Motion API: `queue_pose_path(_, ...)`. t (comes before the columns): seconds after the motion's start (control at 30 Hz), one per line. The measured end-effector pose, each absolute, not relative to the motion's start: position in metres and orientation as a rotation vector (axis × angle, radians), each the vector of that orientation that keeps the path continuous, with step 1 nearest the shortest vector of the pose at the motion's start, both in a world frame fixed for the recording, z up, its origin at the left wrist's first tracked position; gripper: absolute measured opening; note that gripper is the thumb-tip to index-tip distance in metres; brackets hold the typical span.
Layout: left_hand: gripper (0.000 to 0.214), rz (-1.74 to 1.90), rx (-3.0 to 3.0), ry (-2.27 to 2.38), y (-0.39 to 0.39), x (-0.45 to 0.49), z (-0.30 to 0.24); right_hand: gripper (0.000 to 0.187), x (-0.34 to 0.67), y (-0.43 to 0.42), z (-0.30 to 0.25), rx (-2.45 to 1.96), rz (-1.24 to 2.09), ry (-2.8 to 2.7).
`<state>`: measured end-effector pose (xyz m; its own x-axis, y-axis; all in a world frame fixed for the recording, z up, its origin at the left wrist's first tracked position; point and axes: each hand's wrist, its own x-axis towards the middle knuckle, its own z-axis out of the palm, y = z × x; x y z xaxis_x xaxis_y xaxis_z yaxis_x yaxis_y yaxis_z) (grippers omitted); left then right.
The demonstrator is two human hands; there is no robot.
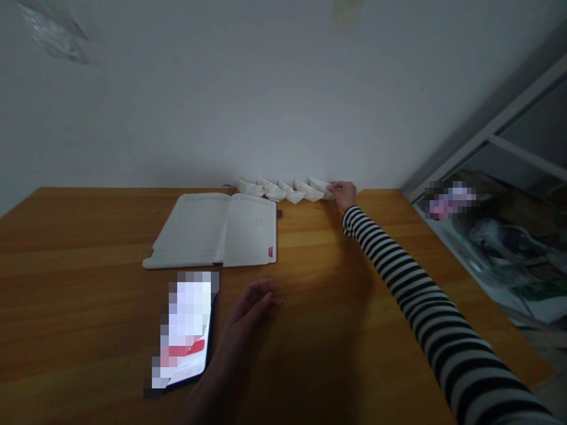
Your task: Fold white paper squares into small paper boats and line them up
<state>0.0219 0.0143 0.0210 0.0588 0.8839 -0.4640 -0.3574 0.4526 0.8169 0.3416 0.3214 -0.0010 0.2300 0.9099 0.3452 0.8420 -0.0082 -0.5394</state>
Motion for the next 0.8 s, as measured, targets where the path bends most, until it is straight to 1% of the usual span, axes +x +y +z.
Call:
queue_pose_path(0.2,0.036,1.013,0.607,1.114,0.015,0.022,0.015,0.03,0.352,0.326,0.015,-1.943,0.15,-1.829)
queue_pose_path(0.37,0.036,0.964,0.634,1.086,0.015,0.018,0.008,0.039,0.357,0.335,0.031,-1.999,0.185,-2.047)
queue_pose_path(0.53,0.036,0.951,0.665,1.085,0.015,0.017,0.005,0.029,0.353,0.347,0.048,-2.019,0.182,-2.204)
queue_pose_path(0.7,0.038,0.929,0.687,1.097,0.015,0.016,0.005,0.029,0.339,0.356,0.063,-2.068,0.146,-2.325)
queue_pose_path(0.8,0.039,0.923,0.693,1.107,0.014,0.017,0.011,0.03,0.327,0.353,0.067,-2.117,0.032,-2.357)
